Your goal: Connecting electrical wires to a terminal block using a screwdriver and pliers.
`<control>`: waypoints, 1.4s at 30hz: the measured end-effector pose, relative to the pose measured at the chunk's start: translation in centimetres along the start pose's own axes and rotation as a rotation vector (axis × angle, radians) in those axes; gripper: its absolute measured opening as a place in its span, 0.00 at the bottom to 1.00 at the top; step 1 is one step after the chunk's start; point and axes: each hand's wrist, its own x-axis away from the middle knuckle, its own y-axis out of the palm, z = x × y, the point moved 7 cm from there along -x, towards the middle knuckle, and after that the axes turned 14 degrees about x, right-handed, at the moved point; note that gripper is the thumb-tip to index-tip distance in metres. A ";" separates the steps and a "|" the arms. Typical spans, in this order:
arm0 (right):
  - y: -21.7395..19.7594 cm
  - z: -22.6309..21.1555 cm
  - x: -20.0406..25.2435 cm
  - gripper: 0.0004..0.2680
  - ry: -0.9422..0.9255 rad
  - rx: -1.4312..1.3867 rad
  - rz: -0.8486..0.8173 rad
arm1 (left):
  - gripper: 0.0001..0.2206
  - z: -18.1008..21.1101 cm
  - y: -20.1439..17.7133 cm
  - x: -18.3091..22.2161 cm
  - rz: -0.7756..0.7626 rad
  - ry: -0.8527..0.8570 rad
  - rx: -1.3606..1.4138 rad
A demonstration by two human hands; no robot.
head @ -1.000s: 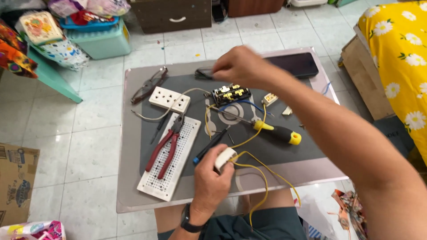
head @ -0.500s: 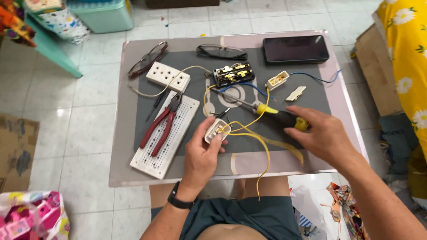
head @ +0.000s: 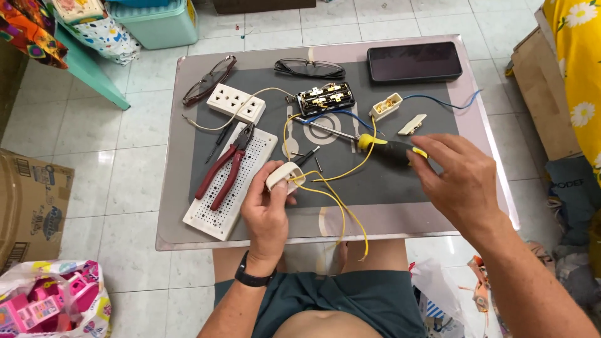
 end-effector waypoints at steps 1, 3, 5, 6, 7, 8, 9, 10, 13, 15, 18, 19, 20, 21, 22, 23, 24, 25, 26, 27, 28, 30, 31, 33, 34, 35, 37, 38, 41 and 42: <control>0.7 -0.2 -0.2 0.04 0.006 -0.002 0.001 | 0.15 0.0 -0.1 0.4 -0.004 0.000 -0.005; 1.8 -0.9 -1.1 0.08 -0.027 -0.143 0.049 | 0.14 1.8 0.9 1.0 -0.116 0.256 -0.286; 2.2 -3.6 -2.3 0.07 -0.085 -0.191 0.036 | 0.13 2.5 1.3 2.1 -0.157 0.344 -0.359; 2.5 -5.3 -3.0 0.06 -0.149 -0.246 0.019 | 0.11 3.1 1.5 2.7 -0.189 0.428 -0.435; 3.5 -6.0 -3.6 0.06 -0.153 -0.251 0.022 | 0.11 3.4 1.4 2.9 -0.184 0.432 -0.438; 5.0 -7.8 -3.8 0.07 -0.291 -0.265 -0.063 | 0.11 2.8 0.5 2.9 -0.122 0.273 -0.316; 6.4 -9.5 -3.8 0.09 -0.430 -0.278 -0.148 | 0.10 2.0 -0.4 3.0 -0.060 0.114 -0.192; 7.5 -10.4 -4.3 0.09 -0.428 -0.278 -0.148 | 0.10 2.1 -0.6 2.8 -0.062 0.114 -0.194; 10.7 -13.9 -5.2 0.12 -0.559 -0.344 -0.322 | 0.11 1.2 -2.4 2.0 0.074 -0.003 0.114; 12.5 -15.7 -5.3 0.16 -0.606 -0.369 -0.544 | 0.10 0.0 -3.3 1.9 0.120 -0.026 0.213; 12.0 -17.0 -6.2 0.13 -0.662 -0.381 -0.494 | 0.11 0.5 -2.6 1.9 0.104 -0.044 0.230; 12.0 -16.8 -6.0 0.13 -0.649 -0.375 -0.496 | 0.11 0.3 -2.3 1.9 0.093 -0.051 0.231; 12.0 -17.0 -6.0 0.08 -0.660 -0.364 -0.479 | 0.12 0.5 -2.0 1.9 0.048 -0.023 0.213; 11.9 -17.2 -6.0 0.05 -0.671 -0.354 -0.462 | 0.14 0.8 -1.8 1.8 0.002 0.006 0.195; 12.6 -16.6 -5.8 0.05 -0.682 -0.360 -0.462 | 0.14 -0.2 -2.2 1.7 0.014 0.011 0.193; 13.2 -16.0 -5.8 0.09 -0.663 -0.285 -0.403 | 0.20 -1.1 -2.1 1.5 -0.061 0.027 0.247; 13.9 -15.9 -5.9 0.14 -0.654 -0.222 -0.343 | 0.27 -1.7 -2.5 1.6 -0.121 0.048 0.295; 13.3 -15.3 -6.0 0.14 -0.677 -0.240 -0.340 | 0.27 -1.5 -2.5 1.5 -0.095 0.060 0.286; 12.9 -14.0 -6.6 0.17 -0.574 -0.225 -0.309 | 0.25 -1.3 -1.9 1.6 -0.156 0.052 0.222; 12.5 -12.7 -7.2 0.20 -0.471 -0.209 -0.279 | 0.24 -1.2 -1.4 1.7 -0.216 0.041 0.157; 11.1 -12.3 -7.3 0.20 -0.485 -0.221 -0.278 | 0.24 -0.7 -1.5 1.7 -0.200 0.047 0.152; 8.1 -8.9 -8.4 0.09 -0.200 -0.328 -0.216 | 0.23 -0.2 -0.5 1.9 -0.246 0.048 0.030; 6.1 -9.0 -8.3 0.09 -0.206 -0.330 -0.220 | 0.23 0.3 -0.5 1.8 -0.239 0.047 0.031; 3.2 -6.1 -7.9 0.17 0.238 -0.586 -0.332 | 0.21 1.6 0.4 1.8 -0.272 0.159 -0.209; 2.6 -6.0 -6.9 0.17 0.241 -0.584 -0.335 | 0.21 1.5 0.4 1.8 -0.273 0.155 -0.209; 1.8 -5.2 -5.8 0.16 0.349 -0.691 -0.277 | 0.21 1.6 0.8 2.0 -0.309 0.213 -0.304; 0.8 -4.6 -3.4 0.17 0.472 -0.794 -0.218 | 0.21 1.5 1.3 2.4 -0.356 0.262 -0.401; 0.4 -4.3 -2.1 0.12 0.548 -0.845 -0.175 | 0.21 1.3 1.5 2.5 -0.370 0.269 -0.435; -0.3 -4.2 0.9 0.06 0.692 -0.945 -0.108 | 0.21 1.0 1.9 2.7 -0.401 0.284 -0.498; -0.3 -4.2 1.8 0.05 0.752 -1.000 -0.089 | 0.21 0.9 2.1 2.8 -0.406 0.298 -0.529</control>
